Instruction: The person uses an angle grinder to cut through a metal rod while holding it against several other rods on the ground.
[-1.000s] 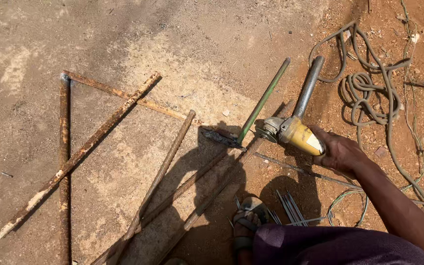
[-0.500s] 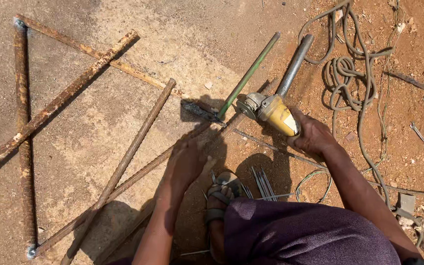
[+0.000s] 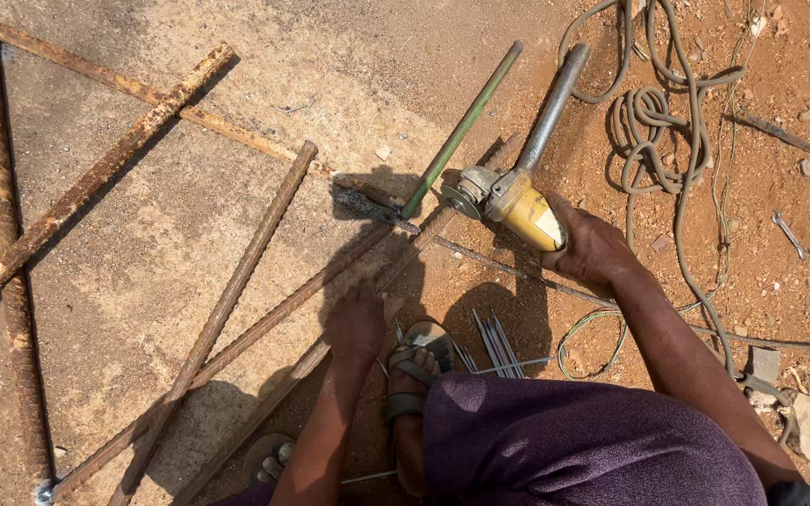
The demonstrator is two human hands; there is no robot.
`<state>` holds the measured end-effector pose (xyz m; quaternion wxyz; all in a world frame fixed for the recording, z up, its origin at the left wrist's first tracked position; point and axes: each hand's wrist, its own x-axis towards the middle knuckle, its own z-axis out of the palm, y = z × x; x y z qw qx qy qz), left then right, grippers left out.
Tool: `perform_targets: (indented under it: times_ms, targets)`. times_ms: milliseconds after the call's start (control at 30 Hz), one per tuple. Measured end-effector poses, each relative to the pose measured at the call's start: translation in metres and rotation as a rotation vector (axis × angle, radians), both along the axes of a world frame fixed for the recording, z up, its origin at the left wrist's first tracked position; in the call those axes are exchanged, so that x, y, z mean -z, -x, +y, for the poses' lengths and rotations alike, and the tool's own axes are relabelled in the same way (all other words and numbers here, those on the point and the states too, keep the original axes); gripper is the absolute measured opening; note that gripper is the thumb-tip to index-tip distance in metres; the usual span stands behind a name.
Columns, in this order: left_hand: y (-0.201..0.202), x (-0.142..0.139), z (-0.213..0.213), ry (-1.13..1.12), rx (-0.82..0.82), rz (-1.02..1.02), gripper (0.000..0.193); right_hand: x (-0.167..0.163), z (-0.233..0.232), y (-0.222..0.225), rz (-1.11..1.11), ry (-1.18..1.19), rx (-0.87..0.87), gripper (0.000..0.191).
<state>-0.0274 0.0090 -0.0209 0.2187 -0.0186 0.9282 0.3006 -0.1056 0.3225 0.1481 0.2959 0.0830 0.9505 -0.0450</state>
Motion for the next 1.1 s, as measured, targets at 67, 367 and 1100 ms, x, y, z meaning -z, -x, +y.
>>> perform_targets:
  times_ms: [67,367,1100]
  targets:
    - [0.0,-0.003,-0.001,0.021,0.014,-0.025,0.043,0.0,0.0,-0.003,0.002,0.037,0.018,0.107]
    - [0.008,-0.017,-0.002,0.027,0.017,-0.001,0.043,0.0,0.001,0.0,0.069,0.092,-0.011,0.105]
    - [0.025,-0.028,0.0,0.003,0.083,-0.05,0.05,-0.007,-0.003,0.007,0.037,0.085,0.009,0.108]
